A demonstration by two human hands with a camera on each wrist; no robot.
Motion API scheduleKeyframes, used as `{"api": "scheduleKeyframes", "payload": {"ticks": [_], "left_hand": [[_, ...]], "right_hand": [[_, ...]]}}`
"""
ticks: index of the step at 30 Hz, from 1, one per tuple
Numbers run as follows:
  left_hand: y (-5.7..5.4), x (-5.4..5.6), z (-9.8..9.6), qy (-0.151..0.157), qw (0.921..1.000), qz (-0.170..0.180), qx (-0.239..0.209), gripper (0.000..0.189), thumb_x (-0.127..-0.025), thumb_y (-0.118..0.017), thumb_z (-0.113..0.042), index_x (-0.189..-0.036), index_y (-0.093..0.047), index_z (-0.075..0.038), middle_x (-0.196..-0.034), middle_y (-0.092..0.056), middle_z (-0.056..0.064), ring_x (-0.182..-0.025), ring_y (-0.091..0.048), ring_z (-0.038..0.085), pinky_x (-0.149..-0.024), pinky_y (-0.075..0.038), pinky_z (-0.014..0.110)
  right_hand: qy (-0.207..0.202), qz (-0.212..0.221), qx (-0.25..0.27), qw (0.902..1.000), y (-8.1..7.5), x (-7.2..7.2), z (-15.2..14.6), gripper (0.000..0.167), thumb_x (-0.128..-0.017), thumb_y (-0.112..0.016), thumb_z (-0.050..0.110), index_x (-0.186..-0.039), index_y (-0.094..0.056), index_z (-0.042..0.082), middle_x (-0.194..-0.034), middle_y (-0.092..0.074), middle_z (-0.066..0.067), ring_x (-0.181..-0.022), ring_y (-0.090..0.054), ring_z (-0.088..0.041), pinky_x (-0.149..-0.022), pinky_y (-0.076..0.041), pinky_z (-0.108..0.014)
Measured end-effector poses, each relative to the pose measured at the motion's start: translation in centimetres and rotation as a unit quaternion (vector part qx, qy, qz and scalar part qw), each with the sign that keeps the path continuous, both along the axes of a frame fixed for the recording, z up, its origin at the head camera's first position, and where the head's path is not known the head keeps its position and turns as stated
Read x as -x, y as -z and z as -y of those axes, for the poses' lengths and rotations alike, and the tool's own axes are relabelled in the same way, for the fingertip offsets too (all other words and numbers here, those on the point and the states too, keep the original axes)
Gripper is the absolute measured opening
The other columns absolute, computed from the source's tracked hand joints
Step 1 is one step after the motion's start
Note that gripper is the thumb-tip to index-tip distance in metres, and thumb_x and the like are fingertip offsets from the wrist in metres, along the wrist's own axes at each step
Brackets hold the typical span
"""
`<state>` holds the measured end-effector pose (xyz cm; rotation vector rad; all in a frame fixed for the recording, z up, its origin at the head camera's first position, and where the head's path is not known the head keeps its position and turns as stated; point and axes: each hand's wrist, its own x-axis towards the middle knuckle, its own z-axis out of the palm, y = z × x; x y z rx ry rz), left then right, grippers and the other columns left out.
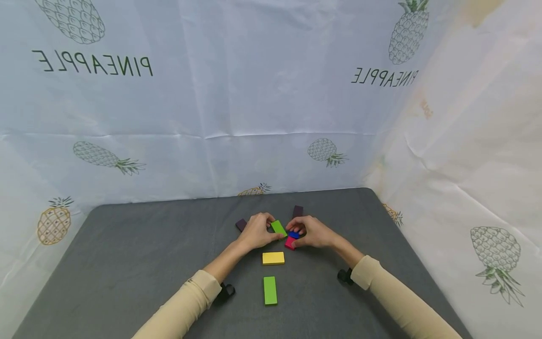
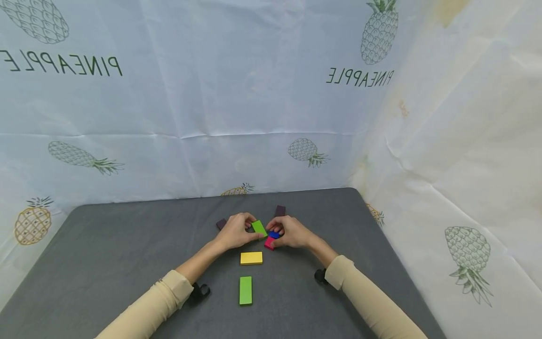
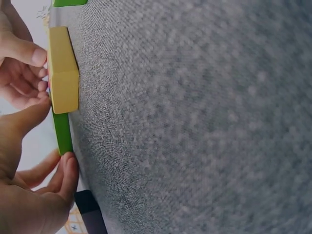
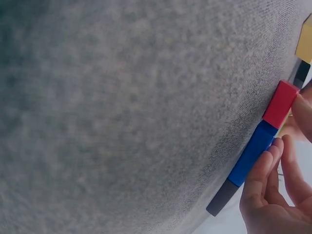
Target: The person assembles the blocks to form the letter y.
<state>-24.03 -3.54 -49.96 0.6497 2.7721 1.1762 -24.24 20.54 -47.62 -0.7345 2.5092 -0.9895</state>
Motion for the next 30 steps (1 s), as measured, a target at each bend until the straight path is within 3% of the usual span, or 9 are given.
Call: {"api": "scheduleKeyframes", "payload": {"ticks": [14,30], "left_hand": [[-0.12,-0.25,-0.18,-0.006,1.0,-0.003,0.001,0.051,-0.087,-0.092,-0.03,-0.12,-0.074,0.003,-0.112,-0.075,0.017,-0.102,-0.072,0.027,-0.09,-0.063,0.046],[-0.01,-0.27,-0.06,-0.005,0.9996,-0.015,0.023,0.05,-0.086,-0.093,-0.034,-0.114,-0.073,0.003,-0.107,-0.074,0.016,-0.095,-0.07,0.024,-0.083,-0.062,0.041]], "right_hand": [[0.003,0.003,0.004,1.0,0.03,-0.03,-0.04,0.043,-0.09,-0.089,0.009,-0.128,-0.072,0.0,-0.12,-0.074,-0.014,-0.103,-0.067,-0.016,-0.097,-0.062,-0.037],[0.009,0.003,-0.004,1.0,0.29,0.19,0.02,0.043,-0.089,-0.089,0.01,-0.128,-0.073,0.002,-0.121,-0.075,-0.012,-0.102,-0.065,-0.013,-0.094,-0.06,-0.027]]}}
